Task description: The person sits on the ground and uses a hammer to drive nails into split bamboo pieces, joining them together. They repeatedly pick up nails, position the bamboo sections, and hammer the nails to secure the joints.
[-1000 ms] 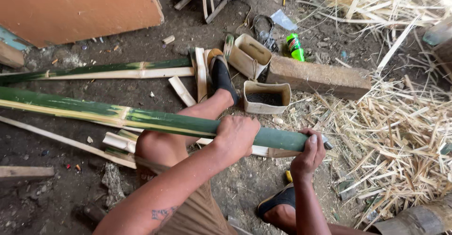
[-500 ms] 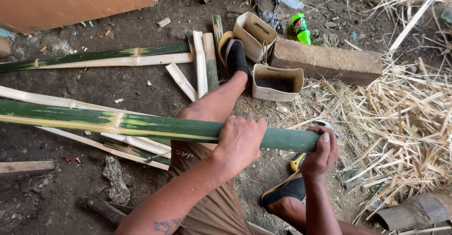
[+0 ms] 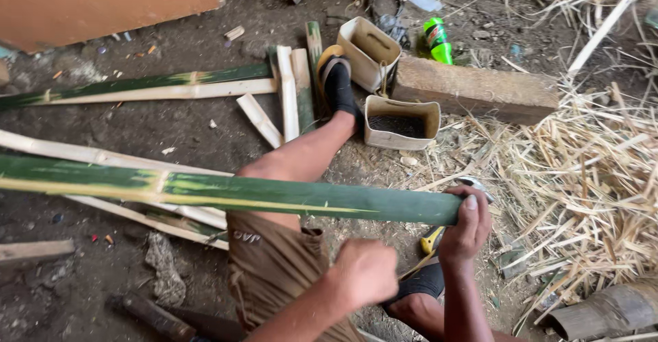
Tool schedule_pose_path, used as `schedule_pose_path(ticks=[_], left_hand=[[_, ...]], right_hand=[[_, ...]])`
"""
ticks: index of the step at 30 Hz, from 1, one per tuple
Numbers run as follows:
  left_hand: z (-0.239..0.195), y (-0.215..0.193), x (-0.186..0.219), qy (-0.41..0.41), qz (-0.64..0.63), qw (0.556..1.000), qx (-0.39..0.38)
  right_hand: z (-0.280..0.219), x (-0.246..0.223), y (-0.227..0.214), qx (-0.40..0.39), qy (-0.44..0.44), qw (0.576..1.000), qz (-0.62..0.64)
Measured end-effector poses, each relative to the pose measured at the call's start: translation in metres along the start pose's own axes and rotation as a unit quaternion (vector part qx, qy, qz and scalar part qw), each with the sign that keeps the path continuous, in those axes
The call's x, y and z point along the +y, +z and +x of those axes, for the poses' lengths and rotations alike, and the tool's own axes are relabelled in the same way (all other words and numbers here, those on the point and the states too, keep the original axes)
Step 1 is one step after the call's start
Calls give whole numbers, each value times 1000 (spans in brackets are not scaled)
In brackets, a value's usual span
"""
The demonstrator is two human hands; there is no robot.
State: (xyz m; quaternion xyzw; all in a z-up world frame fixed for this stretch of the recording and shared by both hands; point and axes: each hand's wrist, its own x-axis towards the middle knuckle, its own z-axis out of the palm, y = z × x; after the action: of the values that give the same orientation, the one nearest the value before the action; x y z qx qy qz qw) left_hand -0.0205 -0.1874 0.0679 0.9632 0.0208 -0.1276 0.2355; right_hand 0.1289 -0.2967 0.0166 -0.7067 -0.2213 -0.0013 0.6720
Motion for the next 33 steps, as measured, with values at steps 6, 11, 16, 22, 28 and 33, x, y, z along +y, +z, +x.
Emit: schedule_pose_path(ticks=[6,11,16,22,28,33], left_hand=[[142,57,-109,-265,-77,961,35],[247,96,-166,-142,126,900,391],[279,110,-201,-180,142,963,138],[264,113,-188,-194,113,968,109],[261,119,-219,-233,-210,948,56],[282,134,-256,-317,-136,938,25]], right_hand=[[-4,-8,10,19,27,999,22],[-7,-12,5,17,36,998,40],[-12,-1,2,14,23,998,63],[0,16,4,19,2,995,99],[5,5,10,13,5,997,78],[-4,-7,10,23,33,996,79]])
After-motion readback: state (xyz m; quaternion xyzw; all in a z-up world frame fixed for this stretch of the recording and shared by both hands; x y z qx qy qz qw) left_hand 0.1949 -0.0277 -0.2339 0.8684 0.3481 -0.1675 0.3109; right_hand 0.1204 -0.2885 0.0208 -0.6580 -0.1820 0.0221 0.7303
